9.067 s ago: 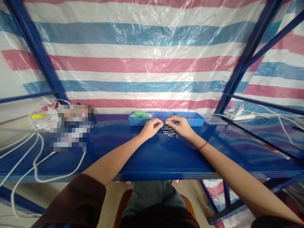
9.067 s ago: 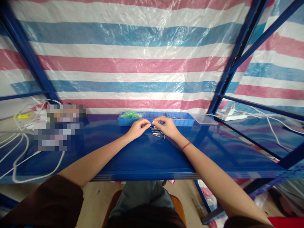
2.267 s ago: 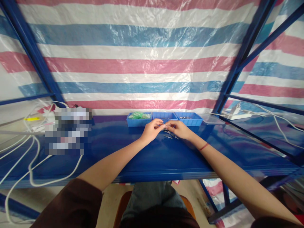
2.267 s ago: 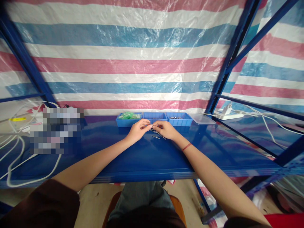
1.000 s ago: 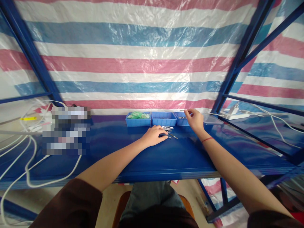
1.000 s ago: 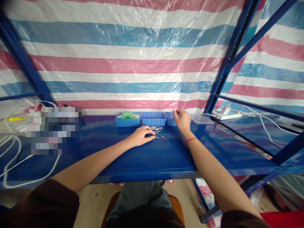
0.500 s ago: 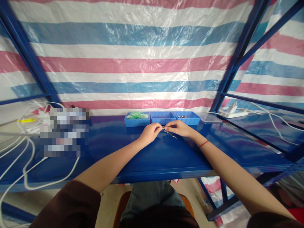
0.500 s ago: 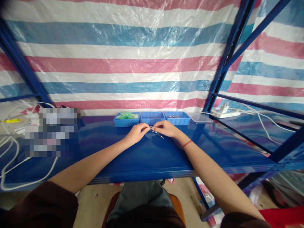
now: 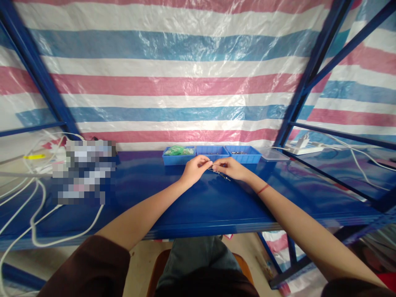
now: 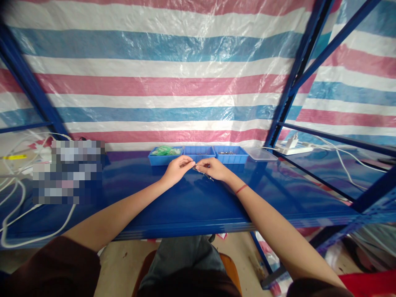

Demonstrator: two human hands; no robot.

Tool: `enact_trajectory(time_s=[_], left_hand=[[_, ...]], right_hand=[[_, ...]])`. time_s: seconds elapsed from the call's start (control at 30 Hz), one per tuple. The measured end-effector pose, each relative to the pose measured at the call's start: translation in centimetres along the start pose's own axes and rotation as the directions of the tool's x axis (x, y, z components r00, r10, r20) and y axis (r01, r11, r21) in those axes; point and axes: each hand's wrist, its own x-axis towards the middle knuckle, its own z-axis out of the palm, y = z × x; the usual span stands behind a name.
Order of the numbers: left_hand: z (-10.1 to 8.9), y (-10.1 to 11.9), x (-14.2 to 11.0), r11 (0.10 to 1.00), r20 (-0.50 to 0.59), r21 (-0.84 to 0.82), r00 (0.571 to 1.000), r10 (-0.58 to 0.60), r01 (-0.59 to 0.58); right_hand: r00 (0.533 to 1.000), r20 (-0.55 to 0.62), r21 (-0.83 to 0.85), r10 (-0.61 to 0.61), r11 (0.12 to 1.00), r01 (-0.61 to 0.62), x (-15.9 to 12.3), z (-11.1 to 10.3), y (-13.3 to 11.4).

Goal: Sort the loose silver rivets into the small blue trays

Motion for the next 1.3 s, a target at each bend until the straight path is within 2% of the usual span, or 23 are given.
enact_trajectory(time_s=[0.2, 0.5, 0.63, 0.73, 0.87, 1.03, 1.1, 1.17, 1.23, 1.3], left_hand=[[-0.1, 0.3, 0.0, 1.0, 0.001, -0.012, 1.0, 0.022, -0.022], [-0.2, 0.3, 0.1, 0.999, -0.042, 0.014, 0.999, 0.029, -0.029], [-0.2, 0.2, 0.1, 0.999, -0.05, -0.001, 0.998, 0.039, -0.04], [-0.2, 0.0, 0.2, 1.0, -0.026, -0.004, 0.999, 0.027, -0.027], [-0.2, -0.5, 0.3, 0.999, 0.033, 0.034, 0.999, 0.01, -0.011], [0.1, -0.7, 0.0, 0.99, 0.09, 0.142, 0.996, -0.012, -0.001], [0.2, -0.7, -0.2, 0.964, 0.136, 0.258, 0.99, 0.027, -0.061], [0.1, -0.7, -0.4, 0.9, 0.238, 0.394, 0.967, 0.094, -0.185], [0.1, -0.7, -0.5, 0.814, 0.364, 0.501, 0.925, 0.11, -0.294], [0.0, -0.8, -0.4, 0.759, 0.453, 0.552, 0.888, 0.076, -0.347]], right_hand=[[0.999, -0.032, 0.065, 0.026, 0.998, -0.024, 0.3, 0.4, 0.8], [0.96, -0.28, 0.039, 0.02, 0.999, -0.01, 0.5, 0.1, 0.3], [0.941, -0.338, 0.067, 0.01, 0.998, 0.014, 0.5, 0.0, -0.3], [0.935, -0.351, 0.023, -0.039, 0.999, 0.05, 0.3, 0.1, -0.6], [0.941, -0.313, -0.143, -0.128, 0.986, 0.087, 0.0, 0.0, -1.1], [0.957, -0.269, -0.21, -0.112, 0.976, 0.055, 0.0, -0.7, -0.7], [0.929, -0.36, -0.251, -0.089, 0.968, -0.004, 0.2, -1.5, 0.0], [0.86, -0.507, -0.315, -0.065, 0.942, -0.114, 0.3, -2.6, 1.0], [0.781, -0.623, -0.396, -0.043, 0.878, -0.268, 0.4, -3.8, 2.2], [0.743, -0.669, -0.47, -0.032, 0.792, -0.389, 0.4, -4.8, 3.3]])
